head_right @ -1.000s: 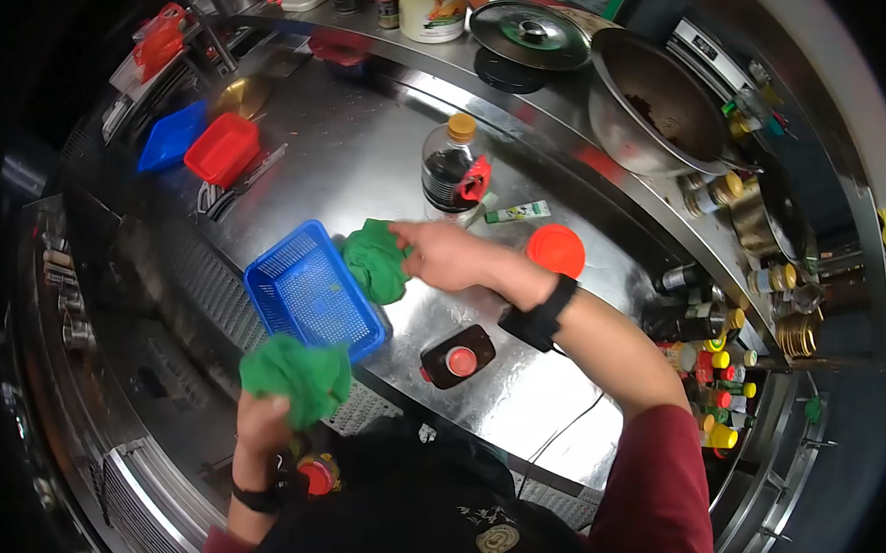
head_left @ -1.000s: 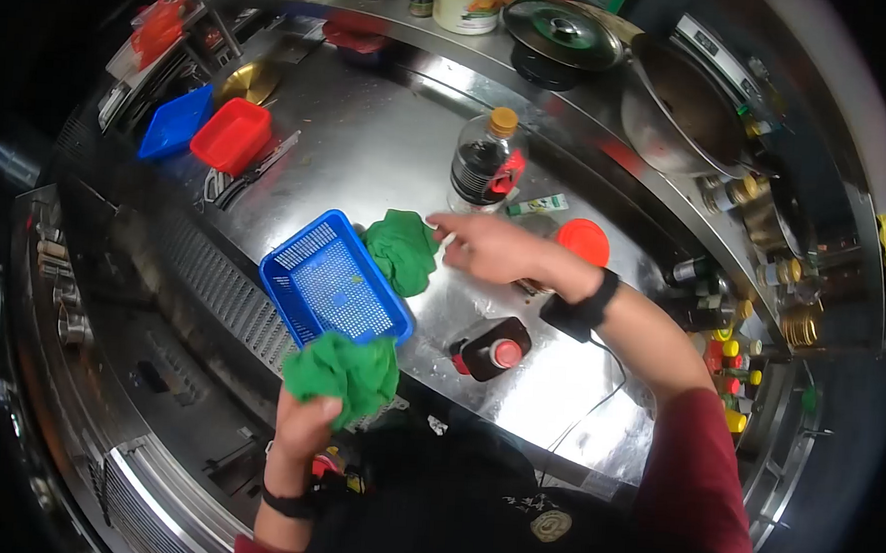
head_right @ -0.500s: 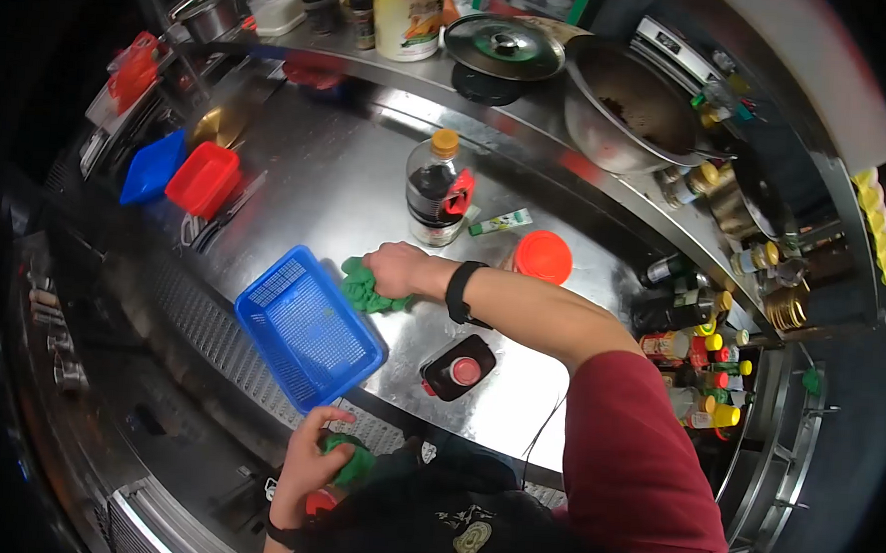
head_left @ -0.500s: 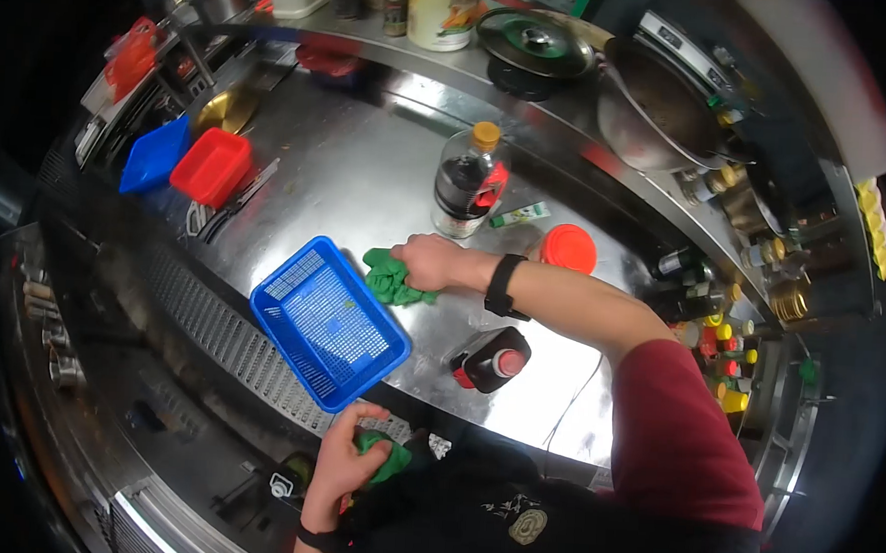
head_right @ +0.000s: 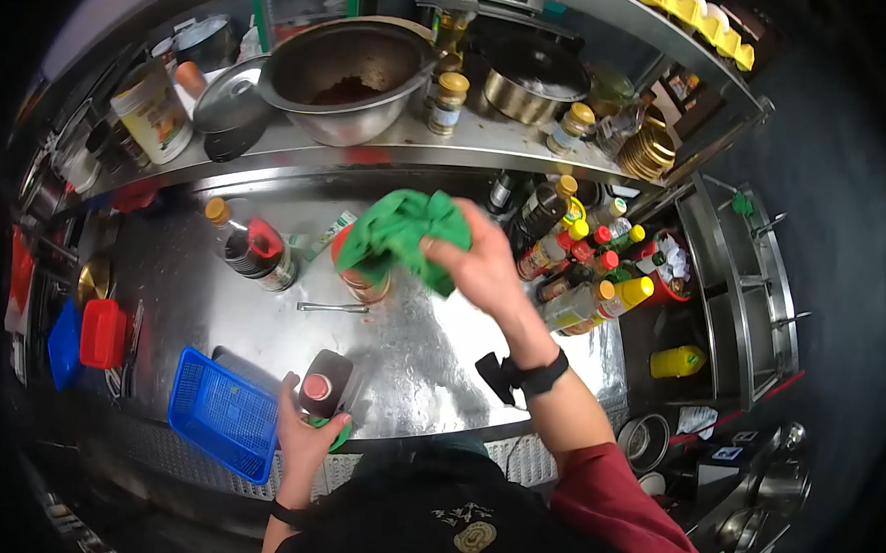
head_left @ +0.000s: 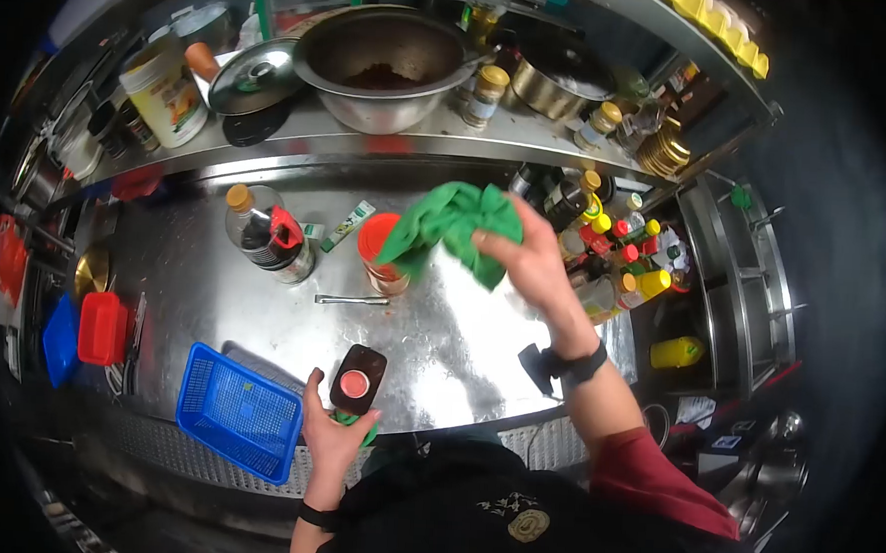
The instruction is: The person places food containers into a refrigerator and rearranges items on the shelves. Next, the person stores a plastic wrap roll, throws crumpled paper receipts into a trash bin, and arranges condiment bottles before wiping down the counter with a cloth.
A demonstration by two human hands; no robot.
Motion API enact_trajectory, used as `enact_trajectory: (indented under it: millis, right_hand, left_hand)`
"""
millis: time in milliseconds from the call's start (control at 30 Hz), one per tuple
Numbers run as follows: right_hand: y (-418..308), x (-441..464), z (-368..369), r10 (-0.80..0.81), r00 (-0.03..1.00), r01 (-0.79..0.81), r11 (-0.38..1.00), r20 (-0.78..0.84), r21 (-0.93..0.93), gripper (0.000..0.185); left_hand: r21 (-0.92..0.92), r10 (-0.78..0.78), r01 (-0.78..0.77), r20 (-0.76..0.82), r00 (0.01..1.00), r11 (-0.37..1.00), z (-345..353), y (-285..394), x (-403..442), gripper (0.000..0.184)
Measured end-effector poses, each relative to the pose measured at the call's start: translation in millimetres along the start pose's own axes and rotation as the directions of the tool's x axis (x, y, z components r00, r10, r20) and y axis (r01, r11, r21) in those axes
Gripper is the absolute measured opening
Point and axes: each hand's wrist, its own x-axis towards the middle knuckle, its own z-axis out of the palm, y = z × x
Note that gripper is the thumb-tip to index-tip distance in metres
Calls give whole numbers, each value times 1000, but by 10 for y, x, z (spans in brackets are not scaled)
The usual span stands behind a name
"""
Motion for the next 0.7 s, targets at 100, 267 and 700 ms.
enact_trajectory:
  millis: [100, 267, 700]
  right_hand:
    - [509, 479, -268, -19, 976, -53, 944, -215, -325, 39]
    - [1847, 1478, -510, -115, 992, 83, 374, 43, -924, 48]
    - [2314, 1182, -562, 222, 975, -56, 300, 13, -952, 43]
  left_hand:
    - [-22, 112, -114, -70, 991, 993, 175, -231, 34, 97]
    - [-31, -72, 70, -41, 997, 997, 274, -177, 84, 54]
    - [-82, -183, 187, 49, 982, 979, 308, 31, 192, 44]
